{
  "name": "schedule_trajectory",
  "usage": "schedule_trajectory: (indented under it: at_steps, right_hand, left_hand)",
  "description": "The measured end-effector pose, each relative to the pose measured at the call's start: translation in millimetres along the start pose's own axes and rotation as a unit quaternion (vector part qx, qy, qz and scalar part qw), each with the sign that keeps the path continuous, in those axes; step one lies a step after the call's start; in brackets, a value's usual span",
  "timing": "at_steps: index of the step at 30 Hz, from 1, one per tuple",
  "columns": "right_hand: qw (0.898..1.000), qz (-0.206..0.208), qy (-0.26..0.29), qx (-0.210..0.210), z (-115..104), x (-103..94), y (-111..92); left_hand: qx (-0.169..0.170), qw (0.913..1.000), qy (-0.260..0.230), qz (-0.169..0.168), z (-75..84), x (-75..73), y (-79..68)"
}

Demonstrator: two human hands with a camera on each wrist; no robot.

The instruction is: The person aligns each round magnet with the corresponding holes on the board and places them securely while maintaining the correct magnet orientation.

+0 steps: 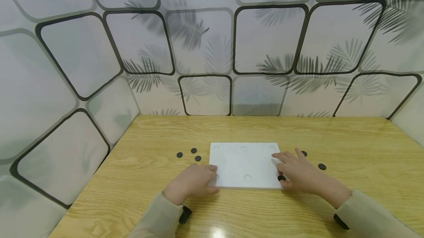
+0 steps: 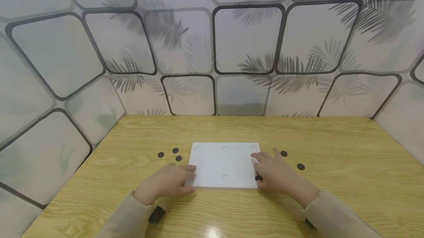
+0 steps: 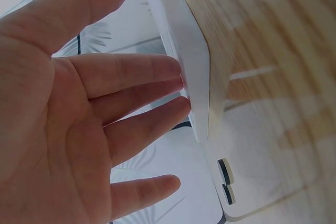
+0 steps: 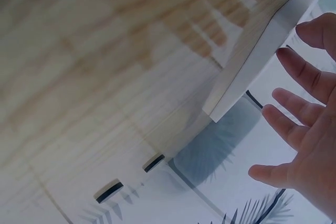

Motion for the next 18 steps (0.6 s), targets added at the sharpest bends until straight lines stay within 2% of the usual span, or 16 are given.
schedule_trajectory:
  at_steps: [12,18]
  right_hand:
    - [1.0,-0.014,-0.003,0.021,4.3,0.7,-0.2]
    - [0.999,0.002,-0.002,0.035,9.5,-3.9,-5.2]
  left_hand:
    - [-0.001,1.0,-0.004,-0.001,0.9,-0.2,0.7]
    - [-0.005,1.0,-0.006,-0.005,0.9,0.3,0.4]
Point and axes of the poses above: each hand's wrist, its own y-axis towards the middle knuckle, its own x-axis out of the palm, z = x × y, the point moved 9 cm from there along y, towards the middle knuckle, and after that the axes turned 6 degrees about -z, right-handed, at the moved point
